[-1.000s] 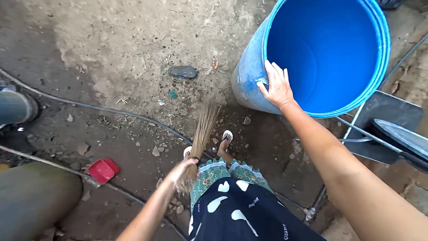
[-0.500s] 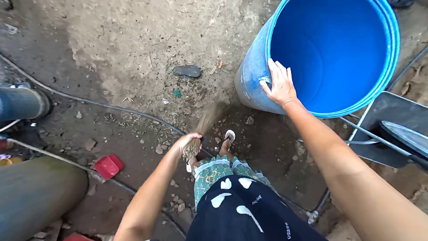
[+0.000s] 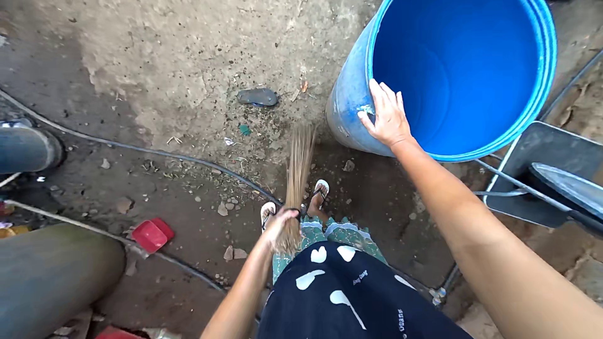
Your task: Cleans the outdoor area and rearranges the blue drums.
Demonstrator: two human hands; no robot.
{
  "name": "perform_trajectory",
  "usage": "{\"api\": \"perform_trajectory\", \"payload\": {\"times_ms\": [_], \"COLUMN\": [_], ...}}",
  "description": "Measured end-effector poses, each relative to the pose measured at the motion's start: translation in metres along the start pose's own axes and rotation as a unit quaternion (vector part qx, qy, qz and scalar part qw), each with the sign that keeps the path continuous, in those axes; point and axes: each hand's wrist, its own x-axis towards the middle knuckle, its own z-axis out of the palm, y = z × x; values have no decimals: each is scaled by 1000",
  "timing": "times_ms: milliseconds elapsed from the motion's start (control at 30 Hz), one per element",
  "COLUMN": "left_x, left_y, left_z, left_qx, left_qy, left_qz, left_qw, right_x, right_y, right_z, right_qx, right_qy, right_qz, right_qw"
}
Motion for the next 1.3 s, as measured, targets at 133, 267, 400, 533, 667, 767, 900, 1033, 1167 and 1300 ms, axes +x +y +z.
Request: {"api": "perform_trajectory", "payload": {"times_ms": [133,267,400,533,667,767,900,1033,1167,1300], "left_x": [-8,56,71,23,-4,28,23,-30,-50,26], "left_y": [21,106,132,92,84,101,74,-37,-70,4], "left_z": [16,0,-1,18,-1,-44,-67,-66,-8,54], "left_qx": [8,56,69,23,-133,-63,203,95,-226,-333], "left_qy": [-25,-48,36,79,-22,-53,84,122,115,90], "left_qz": [-36,1,122,150,-5,-33,82,71,35,37], "left_qw": [999,997,989,985,991,996,972,985,967,938], "right_x": [0,1,-1,0,0,1,1,1,0,-1], "right_y": [-1,-1,-1,-1,1,1,1,3,4,4], "right_z": [1,0,0,-1,0,0,-1,-1,-2,-2], "right_qx": [3,1,2,6,7,4,-1,1,-10,-21], "right_qy": [4,3,0,2,-5,-12,-15,-14,-19,-19], "right_qz": [-5,-4,-4,-7,-6,-4,0,-6,-7,-19], "right_qw": [1000,1000,1000,1000,1000,1000,1000,1000,1000,999]}}
